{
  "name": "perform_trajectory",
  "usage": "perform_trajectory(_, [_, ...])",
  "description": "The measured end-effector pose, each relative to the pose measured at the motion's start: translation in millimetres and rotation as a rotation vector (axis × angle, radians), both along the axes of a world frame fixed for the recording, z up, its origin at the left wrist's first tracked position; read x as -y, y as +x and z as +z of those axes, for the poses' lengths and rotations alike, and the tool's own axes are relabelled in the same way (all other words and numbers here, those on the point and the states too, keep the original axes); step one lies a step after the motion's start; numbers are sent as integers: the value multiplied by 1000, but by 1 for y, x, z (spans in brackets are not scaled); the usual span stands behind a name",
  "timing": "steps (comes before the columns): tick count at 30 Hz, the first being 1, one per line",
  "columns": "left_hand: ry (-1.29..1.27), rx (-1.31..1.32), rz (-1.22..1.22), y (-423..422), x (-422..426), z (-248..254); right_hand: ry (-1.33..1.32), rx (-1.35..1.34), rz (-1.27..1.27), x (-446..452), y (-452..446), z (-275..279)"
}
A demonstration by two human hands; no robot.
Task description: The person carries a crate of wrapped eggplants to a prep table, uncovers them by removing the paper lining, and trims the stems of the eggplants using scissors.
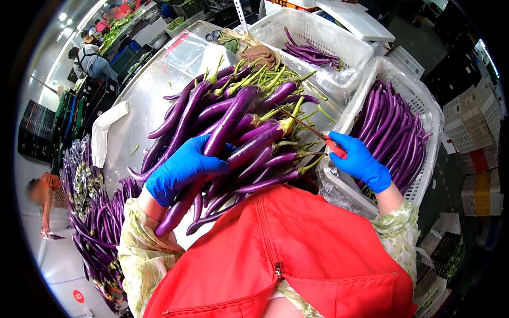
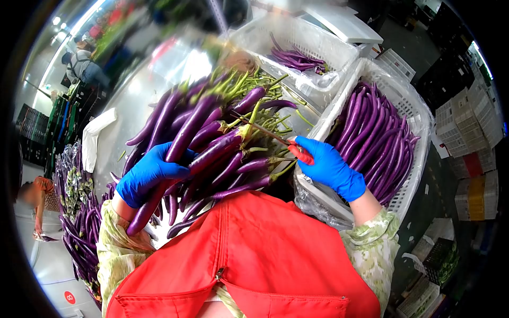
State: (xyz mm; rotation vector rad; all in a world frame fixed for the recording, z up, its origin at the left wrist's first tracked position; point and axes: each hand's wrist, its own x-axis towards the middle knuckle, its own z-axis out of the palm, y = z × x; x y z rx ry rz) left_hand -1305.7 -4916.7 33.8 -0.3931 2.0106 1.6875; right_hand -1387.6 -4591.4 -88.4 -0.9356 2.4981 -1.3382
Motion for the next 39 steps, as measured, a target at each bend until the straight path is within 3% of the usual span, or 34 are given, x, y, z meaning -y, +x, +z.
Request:
perform_trajectory(7, [23,68,-24,5,3,-10,26,71,-73,-4,30,-45])
perform_trajectory(10, [5,98,-26,8,9,-19,25,288,-144,-7,38,-39])
perform_trajectory(14, [21,86,-15,15,8,-22,-283,688,-102,-17,45,-60])
perform_trajectory(20, [100,141,-224,19,-9,-27,-308,750,-27,1,44,-42])
perform_trajectory(28, [133,74,-254,22,-10,-41,-248,840,-35,9,37,-30])
perform_trajectory(29, [146,50,-306,21,-4,-52,-313,715,-74,9,41,-40])
perform_trajectory(30, [138,40,-290,25,0,-48,-270,732,-93,7,37,-60])
perform_trajectory(32, [171,-92,-257,35,2,-62,-451,847,-200,5,39,-72])
perform_trajectory(33, [164,-137,-238,43,9,-53,-363,855,-229,2,32,-80])
perform_trajectory(34, [72,-237,-217,53,16,-48,-458,925,-296,14,42,-56])
perform_trajectory(35, [24,-270,-114,66,23,-30,-506,792,-347,2,35,-84])
perform_trajectory(36, [103,-418,75,81,34,-22,-560,788,-399,25,45,-47])
perform_trajectory(39, [153,-752,713,130,78,-2,-628,831,-315,31,23,-61])
